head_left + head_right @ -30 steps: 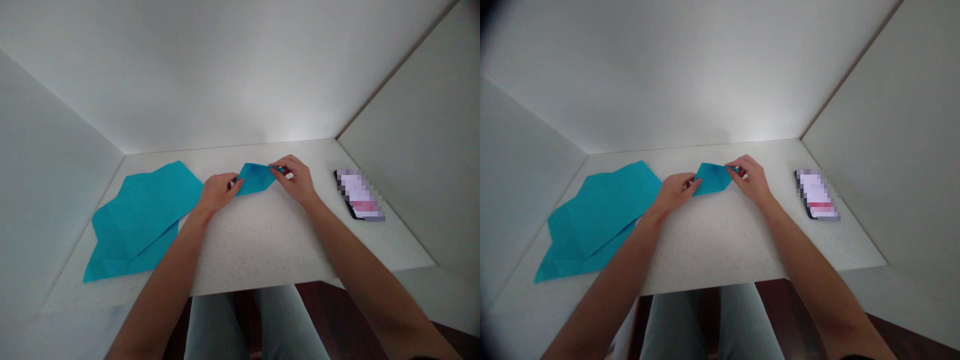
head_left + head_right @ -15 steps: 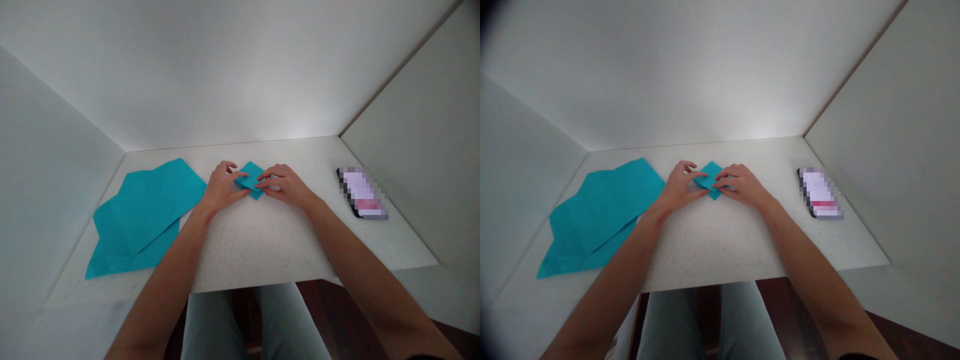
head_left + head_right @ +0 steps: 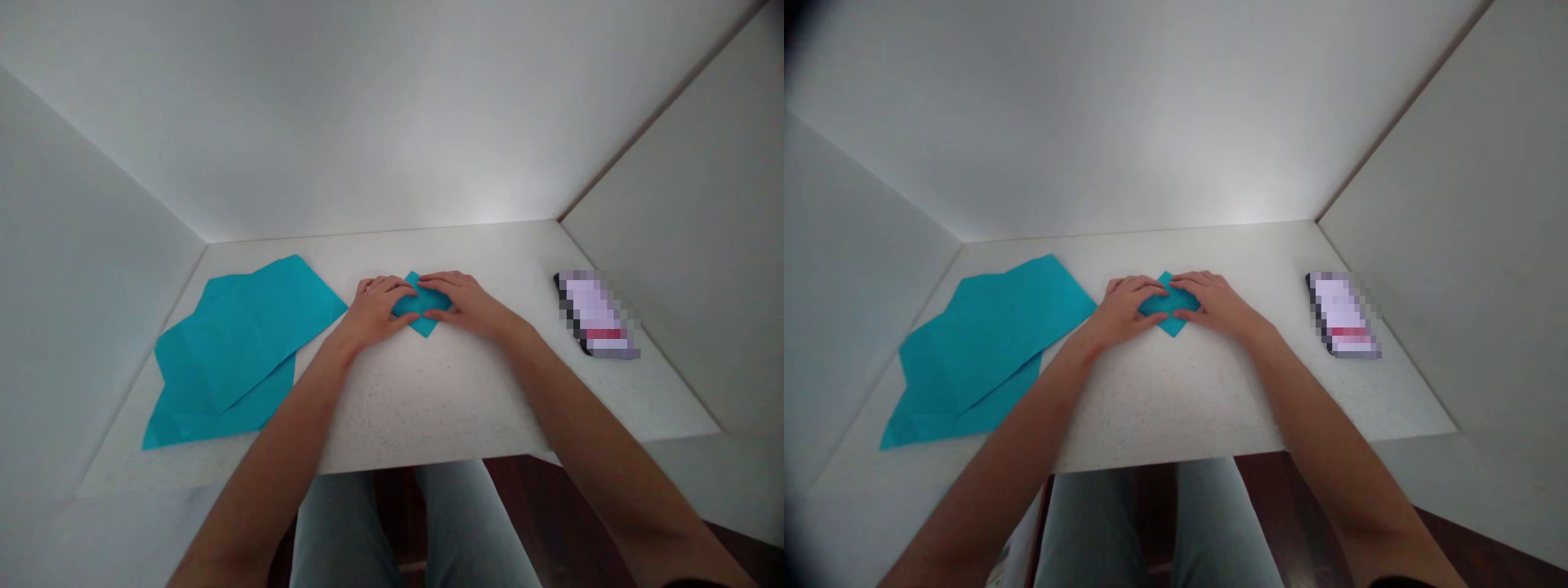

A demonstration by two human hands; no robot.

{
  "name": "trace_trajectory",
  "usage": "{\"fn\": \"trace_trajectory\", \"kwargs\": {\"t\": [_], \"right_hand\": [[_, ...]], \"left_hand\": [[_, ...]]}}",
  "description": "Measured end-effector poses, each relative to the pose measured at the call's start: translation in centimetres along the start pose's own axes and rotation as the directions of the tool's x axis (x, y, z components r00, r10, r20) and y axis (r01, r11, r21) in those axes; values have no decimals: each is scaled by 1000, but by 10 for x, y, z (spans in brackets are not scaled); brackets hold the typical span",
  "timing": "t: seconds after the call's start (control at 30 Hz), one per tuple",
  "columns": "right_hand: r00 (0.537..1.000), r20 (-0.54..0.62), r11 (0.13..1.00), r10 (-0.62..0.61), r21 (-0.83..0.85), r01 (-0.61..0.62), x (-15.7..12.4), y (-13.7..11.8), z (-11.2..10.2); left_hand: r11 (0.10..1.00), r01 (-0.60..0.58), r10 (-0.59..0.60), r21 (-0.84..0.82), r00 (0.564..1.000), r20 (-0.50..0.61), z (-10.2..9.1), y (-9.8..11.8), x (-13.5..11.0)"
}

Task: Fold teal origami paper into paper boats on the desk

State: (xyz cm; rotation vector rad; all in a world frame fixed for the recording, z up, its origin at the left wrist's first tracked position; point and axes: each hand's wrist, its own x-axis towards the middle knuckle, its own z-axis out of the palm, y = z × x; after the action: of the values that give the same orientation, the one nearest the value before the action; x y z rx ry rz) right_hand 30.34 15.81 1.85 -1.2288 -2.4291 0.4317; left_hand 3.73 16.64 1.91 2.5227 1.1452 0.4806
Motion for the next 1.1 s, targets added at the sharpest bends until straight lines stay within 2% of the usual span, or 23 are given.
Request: {"fn": "trace_trajectory", "kwargs": {"t": [0.23,0.37,0.47,0.57,0.67,0.8,0.97,1.1], "right_hand": [[984,157,989,83,-137,-61,-5,0,8],[979,177,978,105,-194,-70,-7,2,9],[985,136,978,102,-196,-74,-10,6,2],[997,0,981,82,-174,-80,-13,8,-9],[989,-119,982,93,-155,-111,-11,8,-16],[992,-75,989,104,-96,-111,-5,10,-14],[998,-15,997,62,37,-61,-6,16,-15],[999,30,987,23,161,-27,-15,19,-24]], "left_hand": [[995,19,-29,100,994,106,4,5,-4],[990,36,-53,137,992,118,1,5,-4],[990,36,-52,135,992,118,1,4,-4],[995,22,-32,102,994,101,1,3,-5],[995,18,-24,97,998,55,2,3,-5],[996,28,-30,87,999,25,-1,6,-4],[997,-67,70,-37,991,115,-10,9,-4],[992,-72,80,-99,994,80,-16,6,-5]]}}
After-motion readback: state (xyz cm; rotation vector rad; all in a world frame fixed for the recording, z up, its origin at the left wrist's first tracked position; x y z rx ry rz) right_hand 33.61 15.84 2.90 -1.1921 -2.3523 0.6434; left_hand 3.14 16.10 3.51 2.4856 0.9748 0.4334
